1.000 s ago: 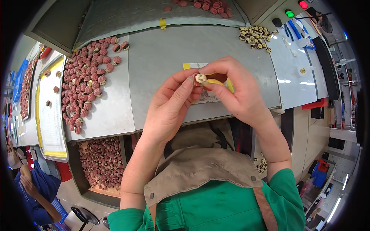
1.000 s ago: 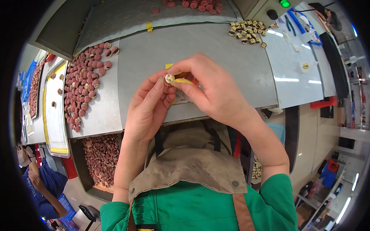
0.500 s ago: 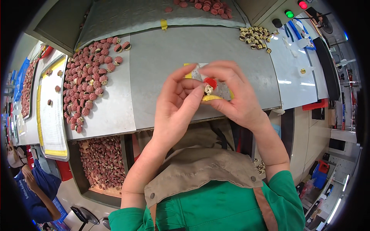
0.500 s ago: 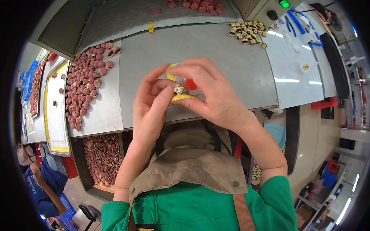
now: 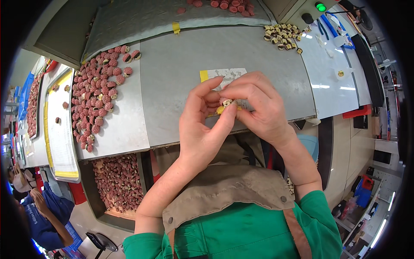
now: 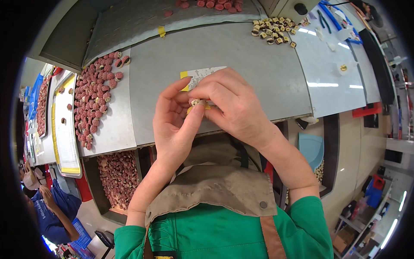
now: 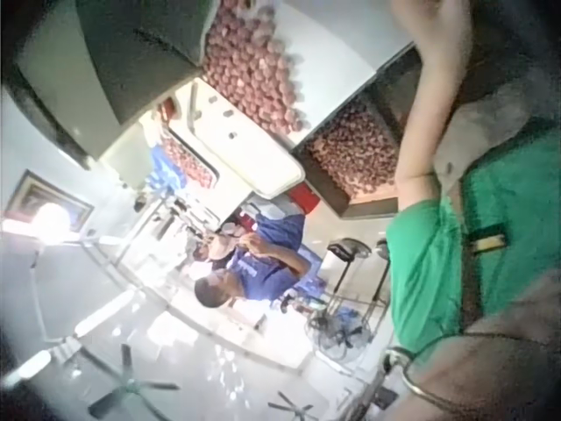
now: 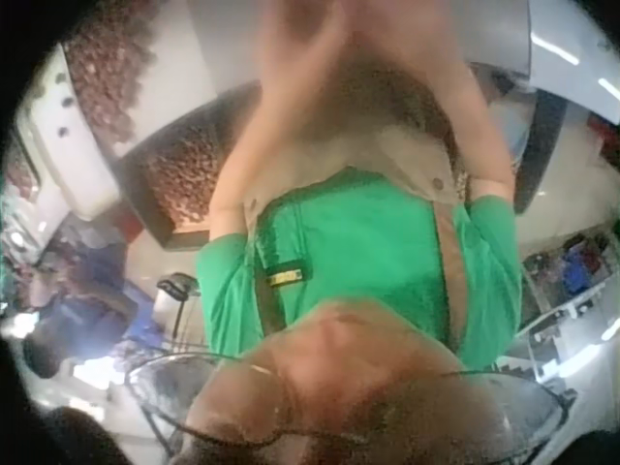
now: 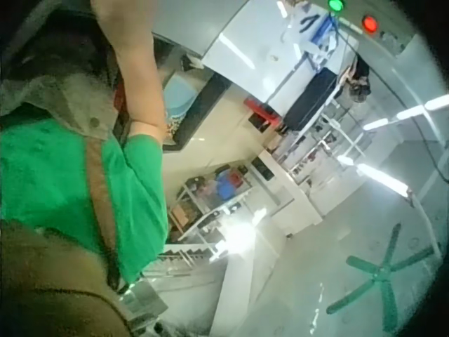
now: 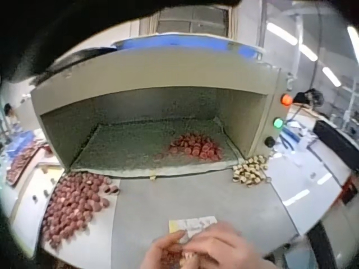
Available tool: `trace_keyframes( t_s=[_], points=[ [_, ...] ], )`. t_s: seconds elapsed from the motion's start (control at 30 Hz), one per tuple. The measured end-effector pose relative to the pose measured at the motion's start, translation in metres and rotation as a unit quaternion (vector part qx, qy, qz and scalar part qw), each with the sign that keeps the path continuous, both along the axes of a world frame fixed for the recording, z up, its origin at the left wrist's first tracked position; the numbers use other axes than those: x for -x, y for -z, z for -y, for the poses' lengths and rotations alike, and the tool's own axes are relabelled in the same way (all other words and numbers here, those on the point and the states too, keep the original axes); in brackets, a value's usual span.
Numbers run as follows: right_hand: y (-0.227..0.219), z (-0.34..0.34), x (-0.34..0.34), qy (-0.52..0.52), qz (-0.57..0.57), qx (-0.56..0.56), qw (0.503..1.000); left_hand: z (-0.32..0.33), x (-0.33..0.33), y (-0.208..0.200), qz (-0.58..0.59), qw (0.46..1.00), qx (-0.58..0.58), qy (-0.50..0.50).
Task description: The person assembles confectionery figures by hand, picking up base pieces and character heads, dipping the character pieces into a paste container, and pressing the pieces together.
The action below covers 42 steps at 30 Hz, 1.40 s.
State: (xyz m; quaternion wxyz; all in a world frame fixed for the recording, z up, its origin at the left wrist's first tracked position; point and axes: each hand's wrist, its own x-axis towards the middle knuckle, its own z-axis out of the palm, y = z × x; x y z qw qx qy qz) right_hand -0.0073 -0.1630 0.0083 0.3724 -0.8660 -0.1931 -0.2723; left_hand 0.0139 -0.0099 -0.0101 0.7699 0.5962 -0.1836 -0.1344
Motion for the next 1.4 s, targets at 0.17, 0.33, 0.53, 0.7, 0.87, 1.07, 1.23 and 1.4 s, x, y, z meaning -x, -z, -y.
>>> trace_keyframes(
  t_s=[0.17, 0.33, 0.53, 0.7, 0.87, 1.07, 1.23, 1.4],
  points=[
    [-0.010, 0.013, 0.000, -0.014, -0.048, 0.029, 0.998, -0.022, -0.012, -0.013, 0.064, 0.988, -0.131, -0.060],
    [-0.007, 0.104, -0.016, 0.162, -0.035, 0.147, 0.975, -0.157, -0.101, -0.035, 0.265, 0.814, -0.436, -0.278],
    [0.004, 0.161, -0.047, 0.212, -0.031, 0.220, 0.952, -0.283, -0.166, -0.033, 0.254, 0.629, -0.684, -0.270],
    [-0.005, 0.149, -0.041, 0.217, -0.050, 0.243, 0.944, -0.162, -0.181, -0.048, 0.445, 0.618, -0.586, -0.278],
    [-0.015, 0.116, -0.012, 0.147, -0.161, 0.032, 0.975, -0.007, -0.204, -0.041, 0.441, 0.722, -0.521, -0.116],
    [0.003, 0.099, 0.009, 0.076, -0.115, 0.065, 0.988, 0.045, -0.257, 0.002, 0.420, 0.791, -0.433, -0.100],
    [0.009, 0.112, 0.014, 0.136, -0.119, 0.077, 0.980, 0.043, -0.186, -0.027, 0.218, 0.929, -0.299, -0.023],
    [0.009, 0.115, 0.019, 0.137, -0.130, 0.083, 0.979, 0.018, -0.092, -0.032, -0.068, 0.985, -0.130, 0.091]
  ],
)
